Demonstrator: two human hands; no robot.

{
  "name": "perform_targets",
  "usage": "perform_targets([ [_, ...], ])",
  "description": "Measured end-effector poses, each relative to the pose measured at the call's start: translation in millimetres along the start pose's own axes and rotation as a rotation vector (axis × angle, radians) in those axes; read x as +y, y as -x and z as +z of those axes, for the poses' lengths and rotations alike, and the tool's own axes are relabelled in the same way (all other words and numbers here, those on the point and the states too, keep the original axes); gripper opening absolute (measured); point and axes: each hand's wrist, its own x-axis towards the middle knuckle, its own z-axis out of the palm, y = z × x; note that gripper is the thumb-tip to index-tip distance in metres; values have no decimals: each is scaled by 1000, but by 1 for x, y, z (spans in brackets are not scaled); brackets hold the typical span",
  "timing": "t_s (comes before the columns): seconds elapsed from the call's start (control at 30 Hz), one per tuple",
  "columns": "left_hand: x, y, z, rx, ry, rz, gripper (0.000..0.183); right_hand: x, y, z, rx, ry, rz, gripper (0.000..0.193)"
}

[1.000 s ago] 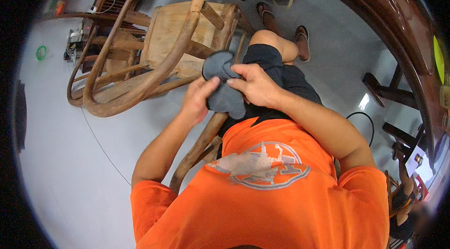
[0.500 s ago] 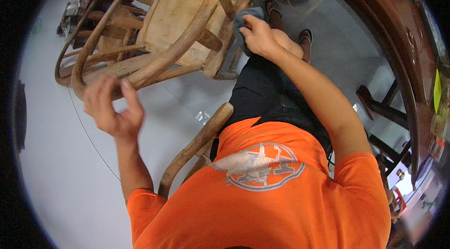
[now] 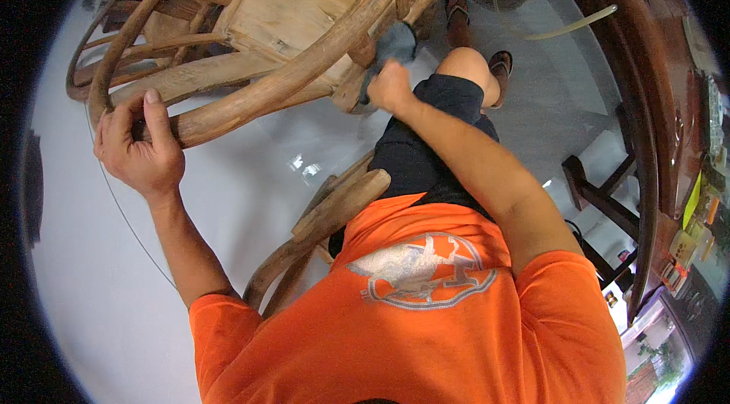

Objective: The person sands the wooden surfaces of a chair using a sanding block, moving it across the seat and around the curved backrest and legs.

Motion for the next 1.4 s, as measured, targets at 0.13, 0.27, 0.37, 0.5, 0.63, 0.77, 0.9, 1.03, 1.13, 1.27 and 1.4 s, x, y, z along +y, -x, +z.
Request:
perform_targets([
  [0.13, -4, -1, 0, 21, 19, 25, 12, -11, 9, -2, -189, -310, 279, 33],
  [0.27, -7, -2, 2, 60, 74, 39, 11, 4, -16, 6, -92, -385, 347, 33],
  [0.37, -5, -5, 4, 85, 95, 76, 11, 13, -10, 11, 119, -267, 257, 21],
  [0.5, -10, -2, 9, 153, 132, -7, 12, -10, -6, 13, 78, 43, 217, 25],
  [0.63, -12, 0, 4, 145, 120, 47, 12, -16, 28, 20, -261, 152, -56, 28],
  [0.77, -11, -2, 6, 155, 75, 123, 11, -43, 41, -6, -48, 213, -449, 11],
  [0.9, -19, 4, 15, 206, 147, 73, 12, -62, 37, -15, -106, 777, -877, 17],
  [1.03, -15, 0, 17, 241, 184, 44, 13, -34, 19, -3, -124, 986, -1196, 44],
  [1.13, -16, 1, 9, 165, 151, 136, 9, -35, 19, 5, -306, 1232, -1141, 49],
  [1.27, -14, 0, 5, 117, 149, 106, 9, -24, -21, 34, -395, 1461, -1042, 49],
  [1.4, -16, 1, 4, 150, 162, 120, 10, -61, -22, 40, -537, 1340, -647, 46],
])
